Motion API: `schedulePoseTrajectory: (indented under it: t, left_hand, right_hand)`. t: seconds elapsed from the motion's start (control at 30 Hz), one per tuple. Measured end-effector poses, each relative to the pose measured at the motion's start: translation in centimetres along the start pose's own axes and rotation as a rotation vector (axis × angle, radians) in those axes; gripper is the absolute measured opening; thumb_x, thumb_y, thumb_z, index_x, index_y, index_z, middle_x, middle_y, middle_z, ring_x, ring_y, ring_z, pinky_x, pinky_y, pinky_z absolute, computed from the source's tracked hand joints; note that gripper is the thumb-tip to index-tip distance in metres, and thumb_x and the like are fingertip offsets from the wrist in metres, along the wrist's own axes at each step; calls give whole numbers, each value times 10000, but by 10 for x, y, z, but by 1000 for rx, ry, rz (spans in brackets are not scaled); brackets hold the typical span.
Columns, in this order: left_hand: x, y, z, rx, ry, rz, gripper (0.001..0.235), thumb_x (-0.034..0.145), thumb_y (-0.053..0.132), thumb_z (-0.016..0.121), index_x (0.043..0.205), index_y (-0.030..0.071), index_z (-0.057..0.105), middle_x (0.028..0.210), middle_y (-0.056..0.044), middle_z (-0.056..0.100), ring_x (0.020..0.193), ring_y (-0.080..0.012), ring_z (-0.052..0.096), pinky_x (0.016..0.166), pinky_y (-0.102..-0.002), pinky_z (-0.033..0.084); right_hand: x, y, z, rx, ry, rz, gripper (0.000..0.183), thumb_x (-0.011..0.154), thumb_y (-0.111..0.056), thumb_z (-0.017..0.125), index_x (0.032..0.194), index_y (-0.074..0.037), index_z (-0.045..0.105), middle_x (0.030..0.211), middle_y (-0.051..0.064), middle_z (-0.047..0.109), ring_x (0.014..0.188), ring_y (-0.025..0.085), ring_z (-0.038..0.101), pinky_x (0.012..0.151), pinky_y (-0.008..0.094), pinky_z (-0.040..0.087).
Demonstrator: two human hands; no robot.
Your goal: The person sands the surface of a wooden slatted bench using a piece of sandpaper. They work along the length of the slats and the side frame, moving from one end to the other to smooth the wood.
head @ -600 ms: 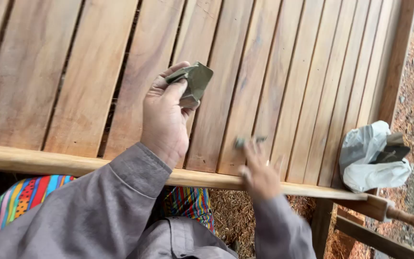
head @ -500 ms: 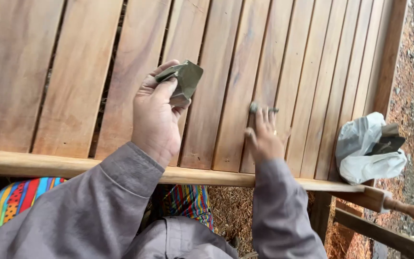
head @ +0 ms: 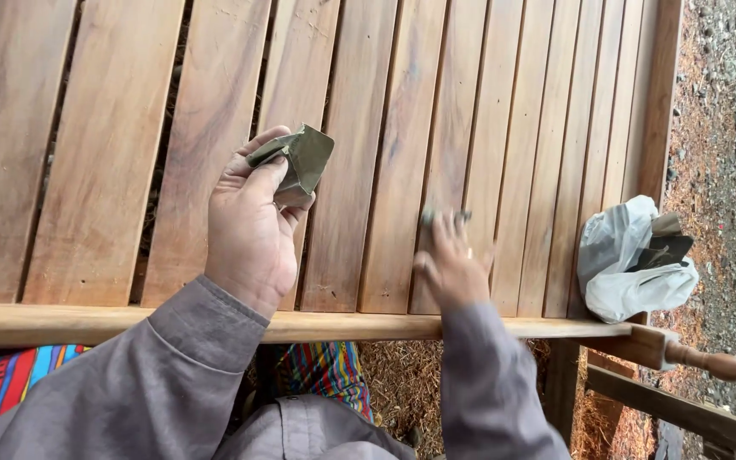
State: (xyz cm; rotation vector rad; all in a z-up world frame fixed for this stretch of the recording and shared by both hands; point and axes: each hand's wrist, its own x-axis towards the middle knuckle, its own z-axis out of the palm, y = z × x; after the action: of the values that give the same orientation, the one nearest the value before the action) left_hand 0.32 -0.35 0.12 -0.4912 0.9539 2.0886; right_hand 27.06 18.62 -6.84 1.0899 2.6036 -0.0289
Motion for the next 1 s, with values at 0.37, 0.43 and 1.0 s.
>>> schedulePoseTrajectory:
  t: [0.37, 0.43, 1.0]
  left_hand:
    - [-2, 0, -3, -33, -36, -3, 247, 949, 39, 588, 1087, 194, 721, 1061, -52, 772, 816, -151, 696, 658, -280, 511]
    - [-1, 3, -1, -37, -41, -3, 241, 941, 44, 601, 1101, 184, 716, 1065, -56, 770, 812, -167, 694, 679, -301, 531]
    - [-4, -7, -8, 18, -31, -19, 243, 945, 30, 600, 1081, 192, 721, 1106, -54, 770, 830, -185, 693, 673, -302, 522]
  right_hand:
    - [-102, 2, -10, 98, -116, -145, 943, 834, -824, 115, 1580, -295, 348, 1656, -35, 324, 1533, 201, 271, 1127, 771, -18]
    - [-84, 0, -6, 84, -107, -115, 1002, 802, -857, 83, 1562, -281, 389, 1636, -25, 358, 1506, 199, 325, 1129, 774, -25]
    - [-5, 3, -19, 149, -95, 135, 1003, 822, -807, 113, 1639, -225, 103, 1730, -1, 82, 1594, 219, 43, 1114, 803, 41]
